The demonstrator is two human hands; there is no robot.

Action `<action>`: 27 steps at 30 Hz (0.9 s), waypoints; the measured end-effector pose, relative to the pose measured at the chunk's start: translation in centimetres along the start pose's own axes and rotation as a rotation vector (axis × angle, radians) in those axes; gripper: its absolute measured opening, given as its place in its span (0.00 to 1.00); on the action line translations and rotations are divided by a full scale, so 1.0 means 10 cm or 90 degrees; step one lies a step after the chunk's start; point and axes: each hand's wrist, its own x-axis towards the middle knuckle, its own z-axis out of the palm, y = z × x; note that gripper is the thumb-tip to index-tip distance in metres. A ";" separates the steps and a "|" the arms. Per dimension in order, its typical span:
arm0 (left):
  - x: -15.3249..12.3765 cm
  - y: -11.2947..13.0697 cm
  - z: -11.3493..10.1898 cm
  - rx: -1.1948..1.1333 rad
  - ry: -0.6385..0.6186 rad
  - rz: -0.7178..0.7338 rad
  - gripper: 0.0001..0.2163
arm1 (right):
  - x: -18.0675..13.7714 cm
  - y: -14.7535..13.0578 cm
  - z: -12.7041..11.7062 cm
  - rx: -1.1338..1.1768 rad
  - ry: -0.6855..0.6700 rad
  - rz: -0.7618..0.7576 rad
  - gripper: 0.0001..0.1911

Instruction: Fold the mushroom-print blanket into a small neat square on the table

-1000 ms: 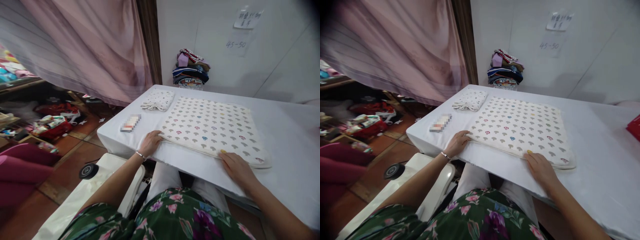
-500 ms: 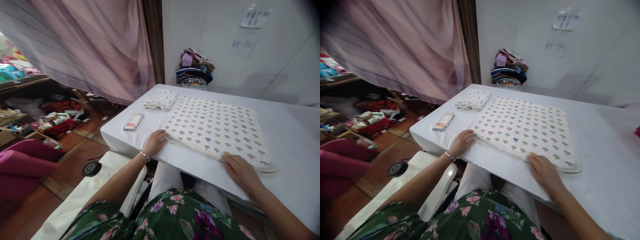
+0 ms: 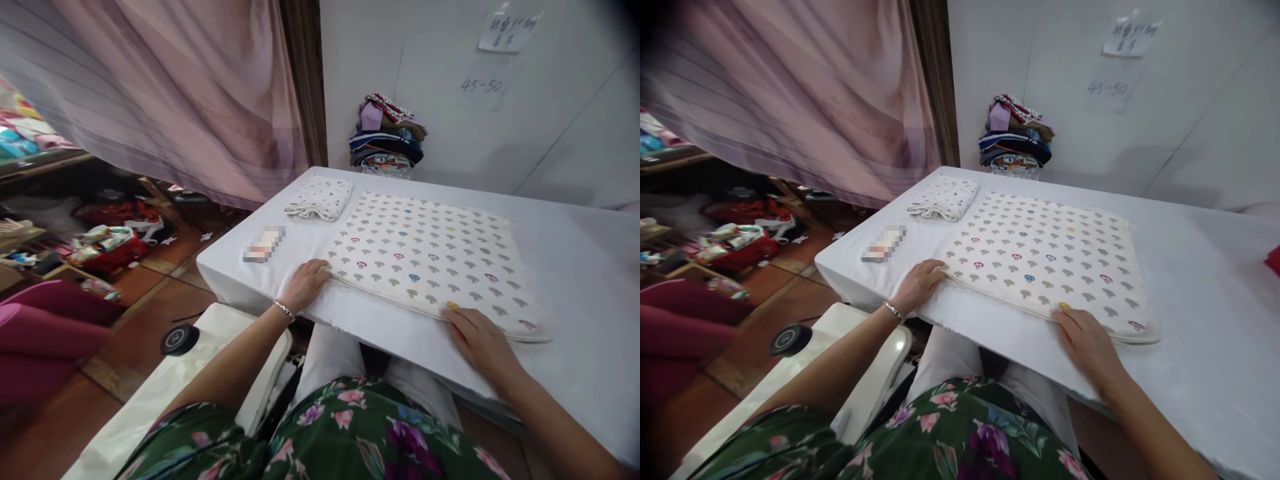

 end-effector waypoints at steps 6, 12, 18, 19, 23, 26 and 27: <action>0.03 -0.04 -0.07 -0.111 -0.052 -0.085 0.11 | 0.02 -0.02 -0.04 0.003 -0.013 -0.013 0.15; 0.14 -0.05 -0.17 -0.170 -0.119 -0.187 0.11 | 0.03 -0.05 -0.06 0.011 -0.055 0.018 0.15; 0.47 -0.10 -0.23 -0.196 -0.086 -0.329 0.11 | 0.09 -0.09 -0.08 0.047 -0.074 0.038 0.15; 0.56 -0.12 -0.23 -0.179 -0.084 -0.339 0.12 | 0.11 -0.10 -0.11 0.058 -0.078 0.043 0.15; 0.97 -0.23 -0.16 -0.119 -0.109 -0.342 0.16 | 0.22 -0.05 -0.28 0.156 -0.135 0.066 0.15; 1.35 -0.35 -0.04 -0.085 -0.155 -0.335 0.19 | 0.32 0.29 -0.34 0.215 -0.133 0.139 0.15; 1.48 -0.38 0.01 -0.074 -0.173 -0.330 0.20 | 0.36 0.48 -0.33 0.207 -0.098 0.192 0.15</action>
